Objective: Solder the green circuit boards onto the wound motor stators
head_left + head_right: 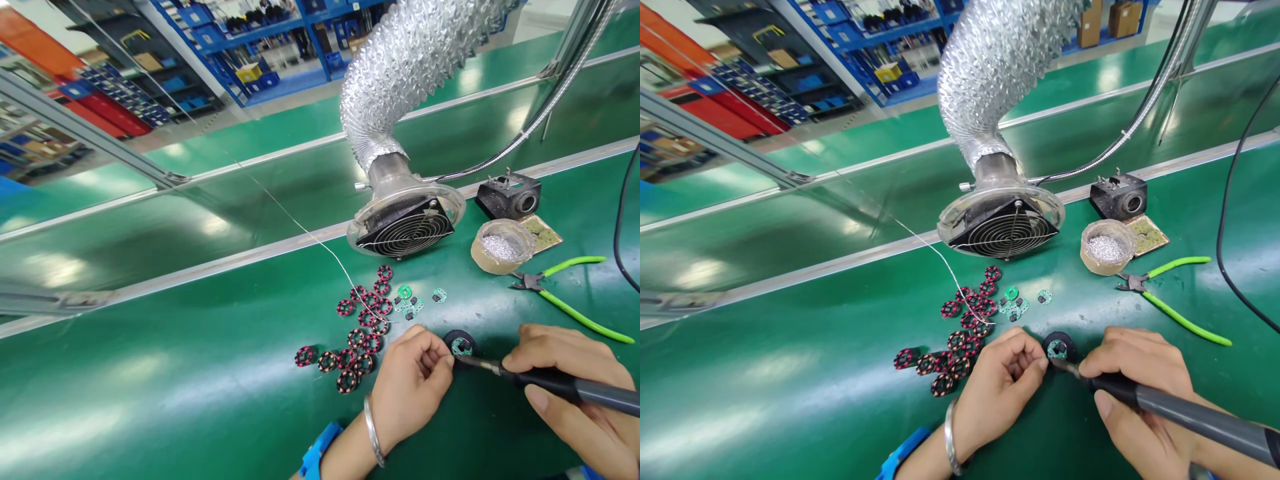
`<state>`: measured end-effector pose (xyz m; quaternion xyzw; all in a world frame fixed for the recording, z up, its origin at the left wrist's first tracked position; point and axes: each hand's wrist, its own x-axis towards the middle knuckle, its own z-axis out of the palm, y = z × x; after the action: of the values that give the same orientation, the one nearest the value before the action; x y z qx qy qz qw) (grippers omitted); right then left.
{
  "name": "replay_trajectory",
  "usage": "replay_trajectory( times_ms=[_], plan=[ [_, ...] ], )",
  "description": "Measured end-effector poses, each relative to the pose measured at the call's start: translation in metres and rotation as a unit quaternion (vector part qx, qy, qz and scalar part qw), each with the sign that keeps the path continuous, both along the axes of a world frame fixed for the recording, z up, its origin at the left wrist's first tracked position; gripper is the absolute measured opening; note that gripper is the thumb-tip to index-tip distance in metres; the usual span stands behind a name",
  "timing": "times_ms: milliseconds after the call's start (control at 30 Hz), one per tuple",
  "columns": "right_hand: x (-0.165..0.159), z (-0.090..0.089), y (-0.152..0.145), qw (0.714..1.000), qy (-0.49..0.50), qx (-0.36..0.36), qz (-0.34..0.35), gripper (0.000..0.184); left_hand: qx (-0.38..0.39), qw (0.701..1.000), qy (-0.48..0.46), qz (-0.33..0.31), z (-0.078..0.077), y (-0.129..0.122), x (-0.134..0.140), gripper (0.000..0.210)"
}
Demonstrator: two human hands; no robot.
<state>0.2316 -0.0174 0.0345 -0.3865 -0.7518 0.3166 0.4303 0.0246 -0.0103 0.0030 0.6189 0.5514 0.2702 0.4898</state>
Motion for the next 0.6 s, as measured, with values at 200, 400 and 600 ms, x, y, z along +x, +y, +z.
replay_trajectory(
  times_ms=[200, 400, 600],
  plan=[
    [0.008, 0.005, -0.002, 0.997, -0.068, 0.024, -0.007, 0.017, 0.000, 1.000, 0.005, 0.000, 0.001, -0.001, 0.001, 0.011],
    [0.016, 0.005, -0.004, 0.995, -0.079, 0.040, -0.055, 0.015, -0.004, 1.000, 0.000, 0.006, 0.002, 0.000, 0.001, 0.011],
    [0.011, -0.003, 0.006, 0.996, -0.032, 0.070, -0.051, 0.025, -0.002, 1.000, 0.004, 0.003, 0.003, -0.003, 0.003, 0.011]
  ],
)
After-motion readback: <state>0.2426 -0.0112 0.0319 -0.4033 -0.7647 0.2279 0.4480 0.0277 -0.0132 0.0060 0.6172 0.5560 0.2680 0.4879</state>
